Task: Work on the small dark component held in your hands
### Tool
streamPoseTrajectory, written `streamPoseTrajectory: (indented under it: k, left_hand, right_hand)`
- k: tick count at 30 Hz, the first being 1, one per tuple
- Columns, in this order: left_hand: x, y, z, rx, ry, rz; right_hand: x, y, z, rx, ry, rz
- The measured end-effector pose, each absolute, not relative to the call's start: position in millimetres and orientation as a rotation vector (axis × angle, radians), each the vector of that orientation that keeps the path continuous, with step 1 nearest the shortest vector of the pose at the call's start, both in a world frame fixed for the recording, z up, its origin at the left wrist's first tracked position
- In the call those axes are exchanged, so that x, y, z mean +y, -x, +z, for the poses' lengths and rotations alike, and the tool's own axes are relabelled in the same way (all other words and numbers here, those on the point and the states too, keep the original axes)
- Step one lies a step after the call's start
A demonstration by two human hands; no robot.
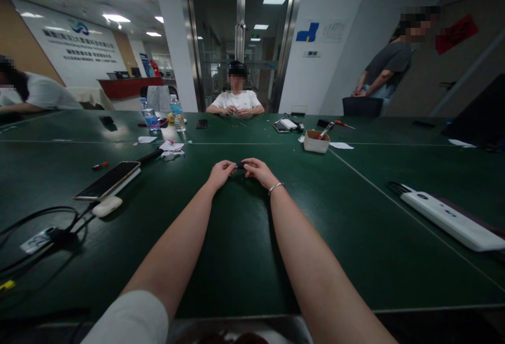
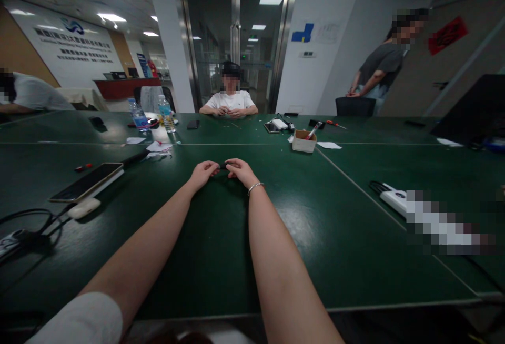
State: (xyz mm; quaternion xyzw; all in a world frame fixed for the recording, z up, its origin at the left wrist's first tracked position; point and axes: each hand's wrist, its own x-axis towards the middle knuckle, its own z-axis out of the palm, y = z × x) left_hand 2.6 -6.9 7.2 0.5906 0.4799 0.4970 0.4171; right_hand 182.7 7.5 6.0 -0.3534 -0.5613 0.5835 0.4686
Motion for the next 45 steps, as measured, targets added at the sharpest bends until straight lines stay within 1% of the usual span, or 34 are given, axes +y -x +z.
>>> streamPoseTrajectory:
  k: [6,9,14,19,24,28,31,33,37,42,45]
  left_hand:
    - [-10.8,-2.0,8.3,1.076,-1.555,1.372]
    - [-10.4,-2.8,8.6,1.075,-1.537,1.378]
    - [-9.3,-2.5,9.3,1.141,-1.513,1.398]
    - [-11.6,-2.1,10.8,1.129,-1.523,1.378]
    - [-11.3,-2.1,10.7,1.141,-1.495,1.400]
    - [-9.3,-2.1,8.9,1.128,-1.496,1.384]
    - [-8.9,-1.8,8.5,1.144,-1.493,1.391]
    - [-9.2,-1.6,8.8,1.158,-1.487,1.399]
    - [-8.9,-1.6,8.5,1.148,-1.497,1.389]
    - [-6.2,-1.3,6.2,1.168,-1.493,1.424]
    - [-6.3,-1.0,6.2,1.166,-1.503,1.418]
  right_hand:
    - [7.8,-180.7,7.6,-1.360,0.916,1.436]
    - [7.2,-180.5,7.8,-1.385,0.948,1.418]
    - [3.9,-181.6,9.6,-1.388,0.830,1.394]
    - [5.7,-178.7,10.7,-1.418,0.983,1.362]
    - [5.4,-180.5,11.4,-1.409,0.858,1.356]
    - [4.8,-179.4,12.3,-1.428,0.971,1.365]
    - [3.7,-179.0,13.1,-1.462,0.918,1.338]
    - [3.2,-179.2,13.6,-1.406,0.899,1.345]
    - [4.0,-178.2,13.6,-1.401,1.000,1.386]
    - [4.2,-178.4,13.5,-1.367,0.908,1.363]
    - [3.5,-179.0,14.5,-1.349,0.982,1.402]
